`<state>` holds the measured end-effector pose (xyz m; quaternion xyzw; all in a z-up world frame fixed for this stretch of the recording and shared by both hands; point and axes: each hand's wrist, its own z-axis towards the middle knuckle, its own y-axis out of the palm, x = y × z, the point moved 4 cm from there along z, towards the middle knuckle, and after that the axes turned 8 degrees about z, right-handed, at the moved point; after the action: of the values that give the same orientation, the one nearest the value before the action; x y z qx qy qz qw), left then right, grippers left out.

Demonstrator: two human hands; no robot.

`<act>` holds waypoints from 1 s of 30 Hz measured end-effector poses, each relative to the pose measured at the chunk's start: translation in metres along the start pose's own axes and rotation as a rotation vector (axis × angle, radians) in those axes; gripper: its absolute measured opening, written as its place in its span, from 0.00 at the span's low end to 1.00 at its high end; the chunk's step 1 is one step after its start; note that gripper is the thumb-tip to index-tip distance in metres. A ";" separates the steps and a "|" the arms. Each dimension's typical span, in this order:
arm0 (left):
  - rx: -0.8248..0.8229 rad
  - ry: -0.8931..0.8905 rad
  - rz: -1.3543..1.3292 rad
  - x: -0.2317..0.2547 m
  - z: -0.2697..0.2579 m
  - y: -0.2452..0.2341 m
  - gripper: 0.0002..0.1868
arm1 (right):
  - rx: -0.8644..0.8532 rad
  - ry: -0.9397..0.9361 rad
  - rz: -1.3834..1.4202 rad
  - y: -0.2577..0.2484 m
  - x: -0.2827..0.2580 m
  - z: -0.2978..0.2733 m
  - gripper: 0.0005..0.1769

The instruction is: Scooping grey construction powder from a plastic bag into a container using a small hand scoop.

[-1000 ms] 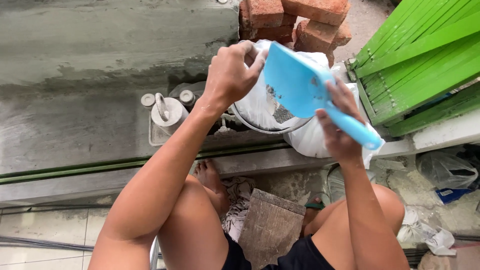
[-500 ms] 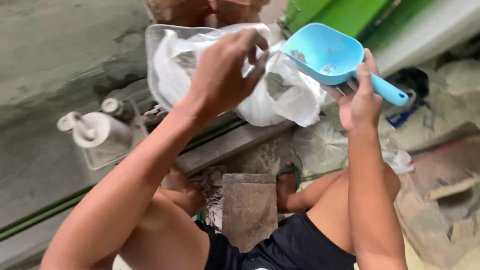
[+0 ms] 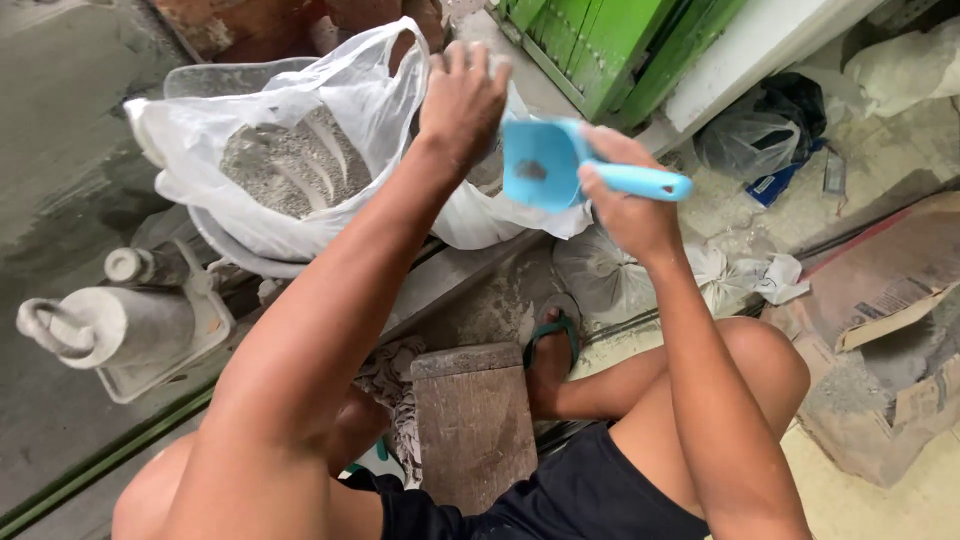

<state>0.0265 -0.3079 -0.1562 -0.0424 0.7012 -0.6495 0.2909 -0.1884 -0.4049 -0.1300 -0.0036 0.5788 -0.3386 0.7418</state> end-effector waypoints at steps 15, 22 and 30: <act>-0.147 -0.209 -0.659 -0.021 -0.015 0.005 0.14 | -0.390 -0.055 -0.151 0.124 0.114 0.032 0.20; -0.019 -0.179 -1.027 -0.030 -0.036 -0.017 0.16 | -0.141 0.116 -0.250 0.127 0.184 0.039 0.21; 0.195 -0.165 -1.191 -0.032 -0.029 -0.015 0.17 | -0.102 -0.107 -0.176 0.153 0.149 0.047 0.12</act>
<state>0.0346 -0.2707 -0.1315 -0.4506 0.4695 -0.7564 -0.0664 -0.0570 -0.3805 -0.3033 -0.1104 0.5524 -0.3718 0.7379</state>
